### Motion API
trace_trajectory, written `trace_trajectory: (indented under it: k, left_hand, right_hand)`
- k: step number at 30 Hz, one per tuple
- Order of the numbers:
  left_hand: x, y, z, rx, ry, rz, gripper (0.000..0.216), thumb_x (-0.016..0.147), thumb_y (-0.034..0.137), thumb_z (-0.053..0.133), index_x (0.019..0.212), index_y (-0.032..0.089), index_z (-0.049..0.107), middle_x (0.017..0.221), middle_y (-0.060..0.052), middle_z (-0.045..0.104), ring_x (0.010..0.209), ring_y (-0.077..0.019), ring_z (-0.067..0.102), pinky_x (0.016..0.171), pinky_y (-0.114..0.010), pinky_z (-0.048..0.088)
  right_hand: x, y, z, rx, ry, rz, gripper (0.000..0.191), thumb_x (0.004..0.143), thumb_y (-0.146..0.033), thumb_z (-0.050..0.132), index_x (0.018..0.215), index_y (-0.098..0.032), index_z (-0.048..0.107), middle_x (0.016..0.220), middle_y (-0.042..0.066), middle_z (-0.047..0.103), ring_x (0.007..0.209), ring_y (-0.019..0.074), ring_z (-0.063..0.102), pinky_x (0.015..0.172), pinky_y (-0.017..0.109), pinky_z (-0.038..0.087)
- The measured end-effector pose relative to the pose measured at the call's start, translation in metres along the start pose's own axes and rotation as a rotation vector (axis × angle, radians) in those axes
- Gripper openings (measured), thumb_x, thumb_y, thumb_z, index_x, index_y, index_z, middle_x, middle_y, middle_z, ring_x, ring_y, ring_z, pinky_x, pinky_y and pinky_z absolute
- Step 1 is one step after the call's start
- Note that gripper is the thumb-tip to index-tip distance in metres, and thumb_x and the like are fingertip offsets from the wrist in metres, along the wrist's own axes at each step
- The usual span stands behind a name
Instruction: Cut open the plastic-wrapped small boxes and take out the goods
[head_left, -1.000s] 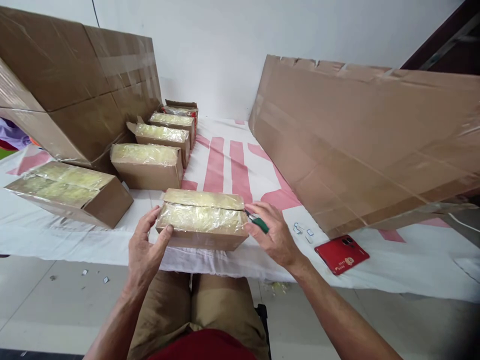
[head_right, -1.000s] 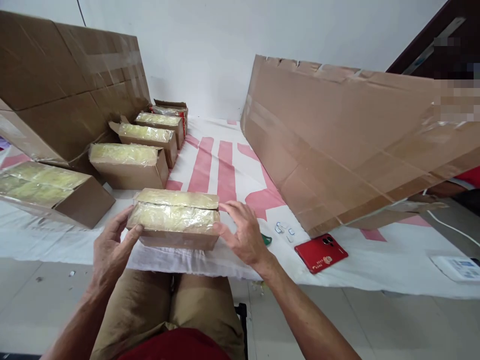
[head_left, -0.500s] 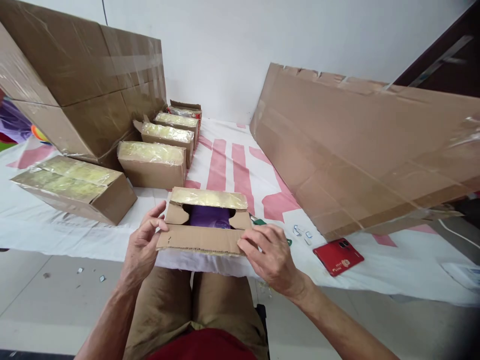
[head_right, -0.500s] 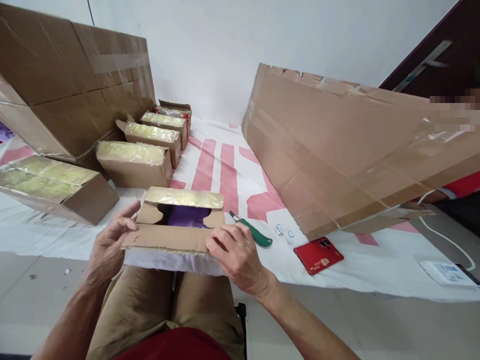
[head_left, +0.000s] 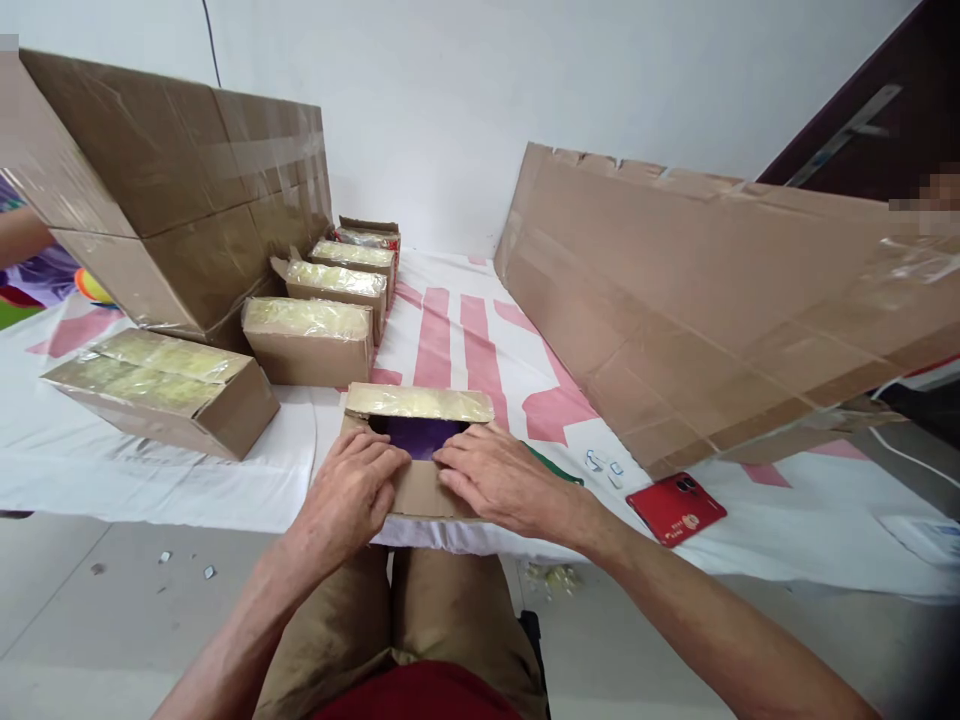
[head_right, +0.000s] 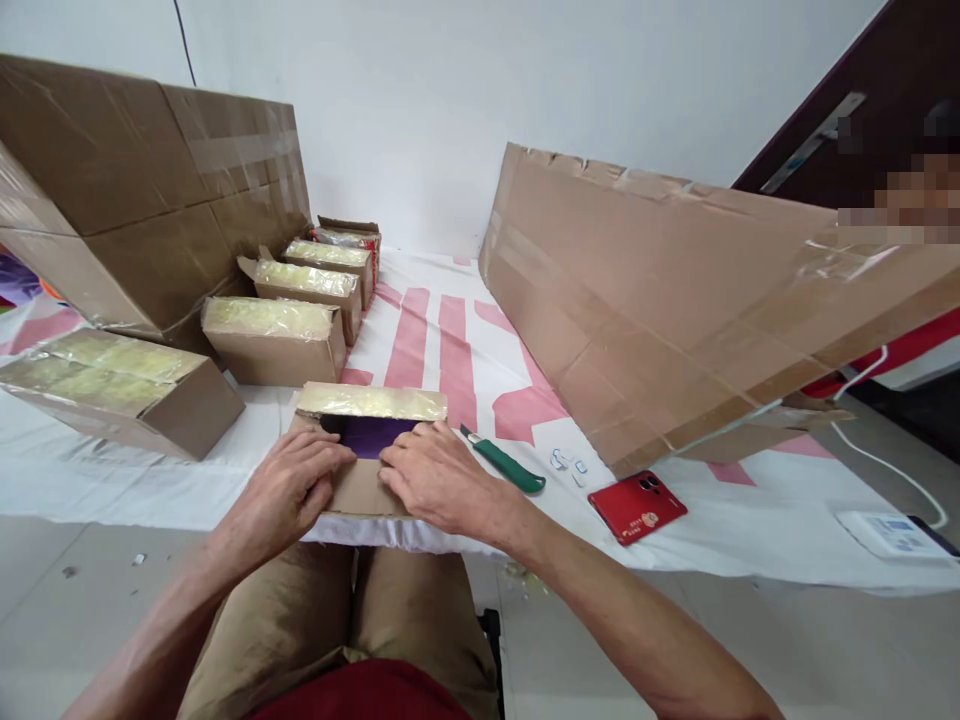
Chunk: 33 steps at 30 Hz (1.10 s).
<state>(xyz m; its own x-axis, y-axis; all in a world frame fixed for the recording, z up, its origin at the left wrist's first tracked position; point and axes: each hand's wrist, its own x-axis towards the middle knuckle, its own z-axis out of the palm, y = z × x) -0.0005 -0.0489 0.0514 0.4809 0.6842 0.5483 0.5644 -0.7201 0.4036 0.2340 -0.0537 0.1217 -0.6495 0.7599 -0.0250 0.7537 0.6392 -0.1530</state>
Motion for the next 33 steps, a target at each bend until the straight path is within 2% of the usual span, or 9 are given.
trace_trajectory:
  k: [2, 5, 8, 13, 18, 21, 25, 30, 33]
  left_hand:
    - [-0.005, 0.002, 0.006, 0.049, -0.003, 0.005, 0.044, 0.083, 0.003, 0.049, 0.113, 0.023, 0.074, 0.108, -0.008, 0.081, 0.115, -0.0298, 0.07, 0.112, -0.053, 0.048]
    - [-0.014, 0.004, 0.011, 0.088, 0.006, 0.006, 0.047, 0.086, 0.003, 0.047, 0.119, 0.023, 0.073, 0.115, -0.009, 0.079, 0.126, -0.03, 0.067, 0.12, -0.056, 0.04]
    - [-0.02, 0.003, 0.016, 0.091, 0.019, 0.009, 0.05, 0.086, 0.002, 0.046, 0.123, 0.024, 0.071, 0.118, -0.009, 0.079, 0.135, -0.0307, 0.062, 0.124, -0.058, 0.034]
    - [-0.026, 0.001, 0.024, 0.152, 0.071, -0.038, 0.054, 0.084, 0.001, 0.049, 0.129, 0.025, 0.068, 0.127, -0.008, 0.076, 0.14, -0.0347, 0.057, 0.126, -0.062, 0.027]
    - [-0.028, 0.005, 0.028, 0.177, 0.093, -0.034, 0.05, 0.086, 0.001, 0.048, 0.126, 0.023, 0.069, 0.126, -0.008, 0.076, 0.14, -0.0332, 0.057, 0.128, -0.061, 0.026]
    - [-0.026, 0.005, 0.029, 0.159, 0.117, -0.039, 0.05, 0.085, 0.002, 0.049, 0.125, 0.024, 0.069, 0.127, -0.008, 0.076, 0.14, -0.0325, 0.057, 0.127, -0.06, 0.027]
    - [-0.026, 0.004, 0.028, 0.145, 0.145, -0.032, 0.048, 0.084, 0.002, 0.05, 0.123, 0.021, 0.069, 0.126, -0.01, 0.075, 0.138, -0.0322, 0.058, 0.125, -0.06, 0.031]
    - [-0.023, 0.005, 0.029, 0.115, 0.156, -0.026, 0.045, 0.085, 0.003, 0.051, 0.123, 0.022, 0.068, 0.123, -0.01, 0.074, 0.136, -0.0308, 0.059, 0.125, -0.059, 0.033]
    - [-0.027, 0.009, 0.024, 0.063, 0.255, -0.059, 0.045, 0.089, 0.009, 0.057, 0.131, 0.025, 0.064, 0.141, -0.012, 0.065, 0.146, -0.0313, 0.05, 0.126, -0.058, 0.033]
  right_hand:
    - [0.009, -0.005, -0.003, -0.044, -0.061, 0.015, 0.032, 0.109, -0.032, 0.048, 0.119, -0.015, 0.073, 0.124, 0.016, 0.074, 0.112, 0.0303, 0.068, 0.099, 0.048, 0.048]
    - [0.02, 0.001, -0.004, -0.117, 0.069, 0.085, 0.041, 0.108, -0.034, 0.049, 0.14, -0.012, 0.063, 0.155, 0.022, 0.056, 0.134, 0.0357, 0.058, 0.108, 0.053, 0.047]
    - [0.035, 0.022, -0.001, -0.13, 0.1, 0.143, 0.051, 0.105, -0.031, 0.055, 0.151, -0.011, 0.053, 0.166, 0.023, 0.044, 0.148, 0.037, 0.046, 0.117, 0.054, 0.04]
    - [0.052, 0.054, 0.007, -0.029, 0.012, 0.158, 0.058, 0.1, -0.028, 0.062, 0.155, -0.014, 0.05, 0.161, 0.017, 0.052, 0.146, 0.0348, 0.049, 0.121, 0.054, 0.036]
    - [0.045, 0.044, 0.002, -0.085, 0.089, 0.059, 0.04, 0.097, -0.023, 0.065, 0.136, -0.015, 0.067, 0.153, 0.019, 0.059, 0.136, 0.0351, 0.057, 0.113, 0.052, 0.043]
    - [0.05, 0.035, -0.002, -0.124, -0.095, -0.018, 0.035, 0.095, -0.021, 0.067, 0.13, -0.017, 0.07, 0.133, 0.015, 0.072, 0.122, 0.0325, 0.066, 0.104, 0.047, 0.047]
    - [0.071, 0.034, -0.003, -0.155, -0.327, -0.008, 0.055, 0.09, -0.026, 0.074, 0.143, -0.017, 0.062, 0.132, 0.016, 0.073, 0.122, 0.0324, 0.069, 0.098, 0.042, 0.05]
    - [0.087, 0.03, 0.0, -0.227, -0.403, -0.015, 0.05, 0.094, -0.025, 0.069, 0.142, -0.012, 0.062, 0.126, 0.02, 0.074, 0.117, 0.0334, 0.071, 0.094, 0.042, 0.051]
    - [0.088, 0.026, 0.002, -0.293, -0.424, -0.014, 0.046, 0.096, -0.026, 0.068, 0.139, -0.009, 0.063, 0.124, 0.022, 0.074, 0.115, 0.0346, 0.072, 0.093, 0.043, 0.052]
